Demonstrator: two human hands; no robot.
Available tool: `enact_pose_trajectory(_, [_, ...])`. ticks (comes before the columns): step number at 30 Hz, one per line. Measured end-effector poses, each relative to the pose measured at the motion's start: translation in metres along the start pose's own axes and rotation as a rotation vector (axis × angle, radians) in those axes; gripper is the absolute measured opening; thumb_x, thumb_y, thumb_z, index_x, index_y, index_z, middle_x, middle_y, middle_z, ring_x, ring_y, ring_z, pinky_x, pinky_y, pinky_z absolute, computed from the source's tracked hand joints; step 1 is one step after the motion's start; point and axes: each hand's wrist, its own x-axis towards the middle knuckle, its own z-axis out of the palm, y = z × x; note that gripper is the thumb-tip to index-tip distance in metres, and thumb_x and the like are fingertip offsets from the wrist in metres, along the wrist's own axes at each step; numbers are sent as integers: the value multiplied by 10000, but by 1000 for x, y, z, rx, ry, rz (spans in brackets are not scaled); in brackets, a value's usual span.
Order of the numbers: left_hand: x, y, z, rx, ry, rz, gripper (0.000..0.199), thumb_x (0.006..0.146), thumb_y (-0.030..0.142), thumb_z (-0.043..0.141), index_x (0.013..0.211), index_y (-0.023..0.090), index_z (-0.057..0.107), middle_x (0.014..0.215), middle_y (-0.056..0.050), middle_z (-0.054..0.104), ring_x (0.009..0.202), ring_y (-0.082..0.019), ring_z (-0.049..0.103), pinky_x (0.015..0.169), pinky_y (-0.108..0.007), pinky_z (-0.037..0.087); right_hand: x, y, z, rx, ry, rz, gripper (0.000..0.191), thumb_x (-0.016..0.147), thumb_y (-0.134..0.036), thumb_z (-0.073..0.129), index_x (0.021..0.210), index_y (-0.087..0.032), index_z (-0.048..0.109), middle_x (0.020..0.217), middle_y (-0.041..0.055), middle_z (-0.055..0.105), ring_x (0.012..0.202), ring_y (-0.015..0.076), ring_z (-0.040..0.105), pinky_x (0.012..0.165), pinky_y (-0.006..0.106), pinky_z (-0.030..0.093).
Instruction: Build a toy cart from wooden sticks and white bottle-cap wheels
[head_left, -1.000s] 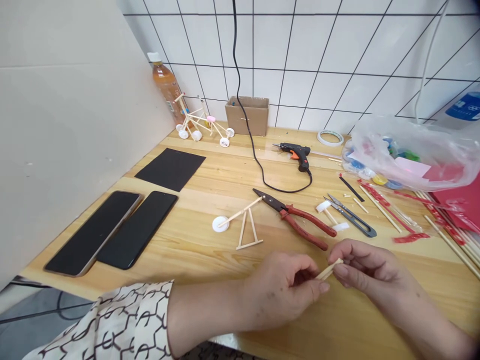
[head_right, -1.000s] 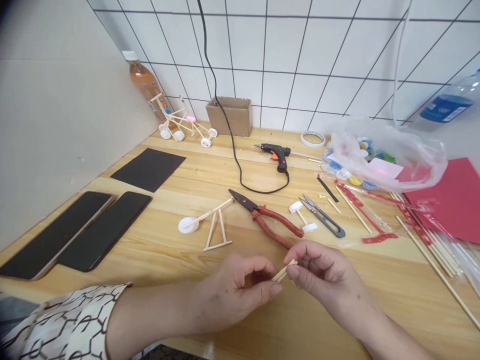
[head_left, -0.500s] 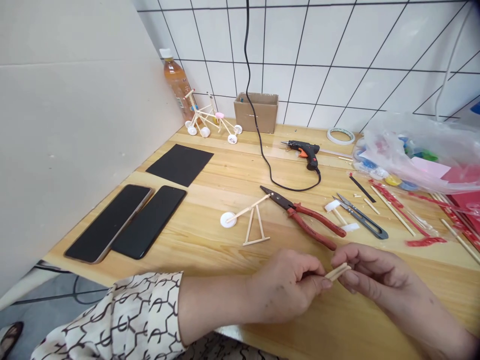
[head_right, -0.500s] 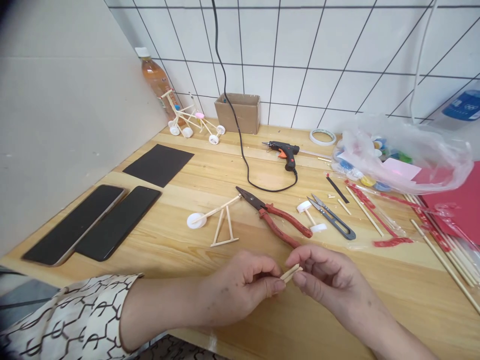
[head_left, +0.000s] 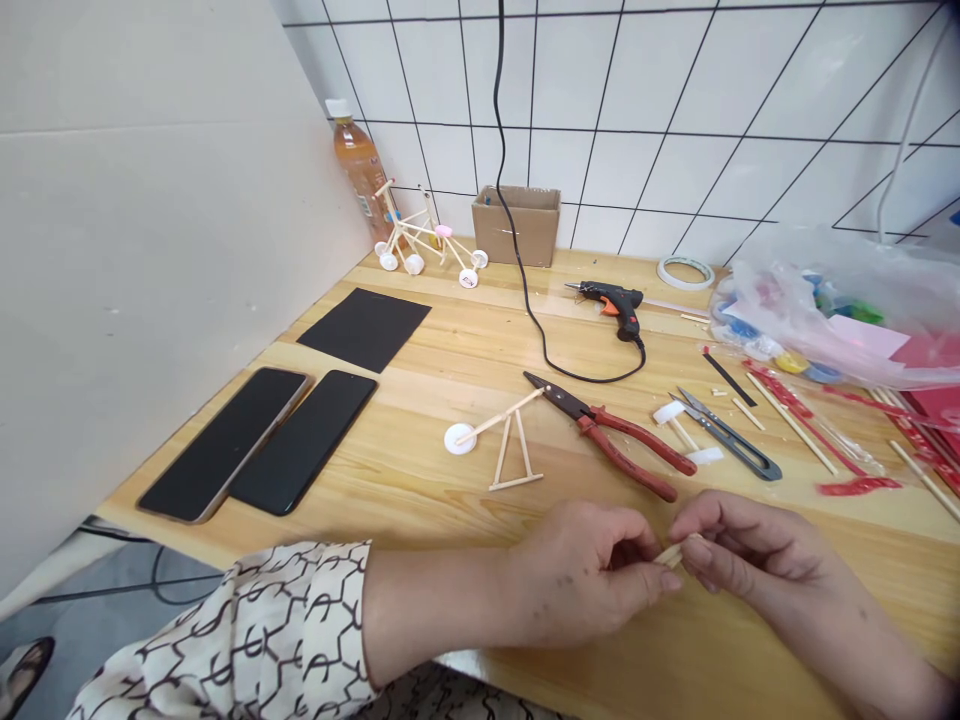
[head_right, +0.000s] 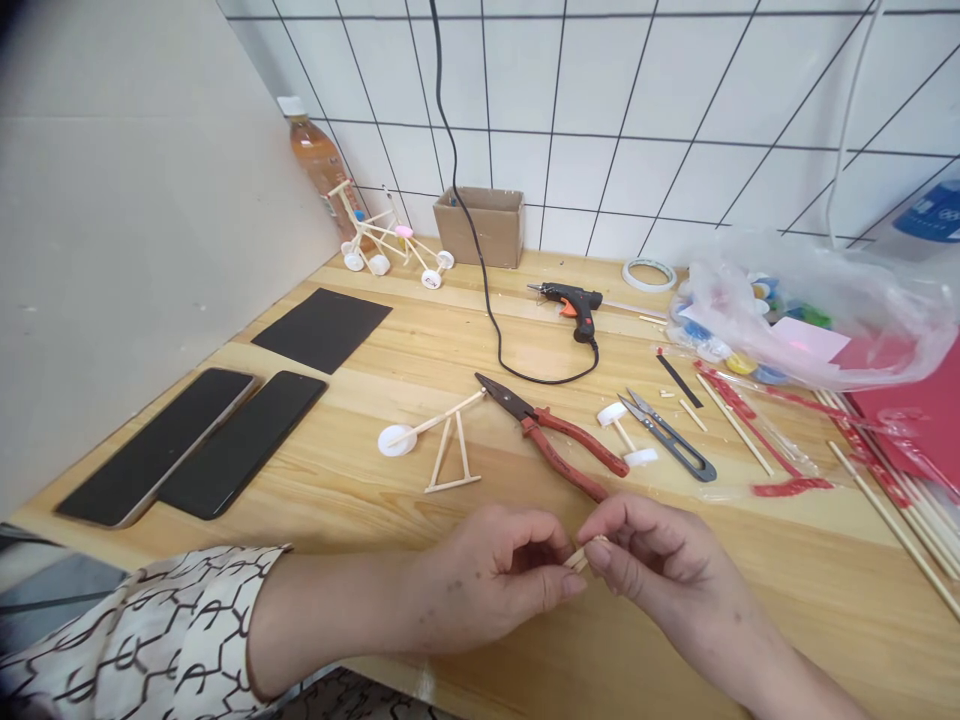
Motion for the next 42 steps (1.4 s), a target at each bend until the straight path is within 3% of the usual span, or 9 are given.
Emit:
enact_pose_trajectory(5, [1, -4, 1, -67, 1, -6, 188, 801, 297, 549, 723, 130, 584, 570, 42, 465, 518, -56, 387, 471, -181, 284, -1, -3, 6, 60, 3, -21, 193, 736, -406, 640, 714, -215, 644, 580, 0, 589, 534, 119, 523, 487, 208, 426])
enact_pose_trajectory(12, [0, -2, 1, -43, -8, -28, 179, 795, 268, 546, 678, 133, 549, 561, 41, 472, 513, -59, 387, 473, -191, 277, -4, -6, 9, 120, 57, 55, 196, 698, -414, 679, 723, -220, 662, 616, -9, 589, 559, 103, 500, 513, 199, 405])
enact_pose_trajectory(19, [1, 1, -1, -41, -9, -55, 151, 792, 230, 533, 680, 130, 547, 558, 49, 434, 518, -56, 368, 488, -183, 294, 2, -3, 2, 99, -30, 35, 182, 715, -376, 675, 801, -217, 656, 674, 13, 646, 624, 136, 588, 556, 210, 469])
enact_pose_trajectory(28, [-1, 1, 1, -11, 11, -39, 176, 800, 278, 520, 711, 132, 562, 564, 48, 440, 512, -52, 376, 472, -173, 292, 1, -3, 2, 30, 13, -5, 166, 730, -372, 656, 737, -207, 638, 625, -2, 604, 579, 117, 546, 525, 191, 453])
enact_pose_trajectory(32, [-1, 0, 1, 12, 59, -8, 186, 758, 315, 595, 728, 134, 565, 611, 43, 470, 553, -57, 408, 504, -171, 316, 1, 0, 3, 49, 10, -3, 161, 745, -368, 642, 752, -207, 633, 638, 1, 608, 580, 114, 543, 523, 191, 447])
enact_pose_trajectory(42, [-1, 0, -1, 10, 37, -6, 181, 791, 257, 564, 670, 122, 562, 550, 55, 426, 519, -46, 371, 477, -166, 281, 4, -1, 6, -32, -60, -110, 148, 781, -341, 598, 729, -202, 611, 598, -11, 593, 544, 98, 526, 493, 183, 422])
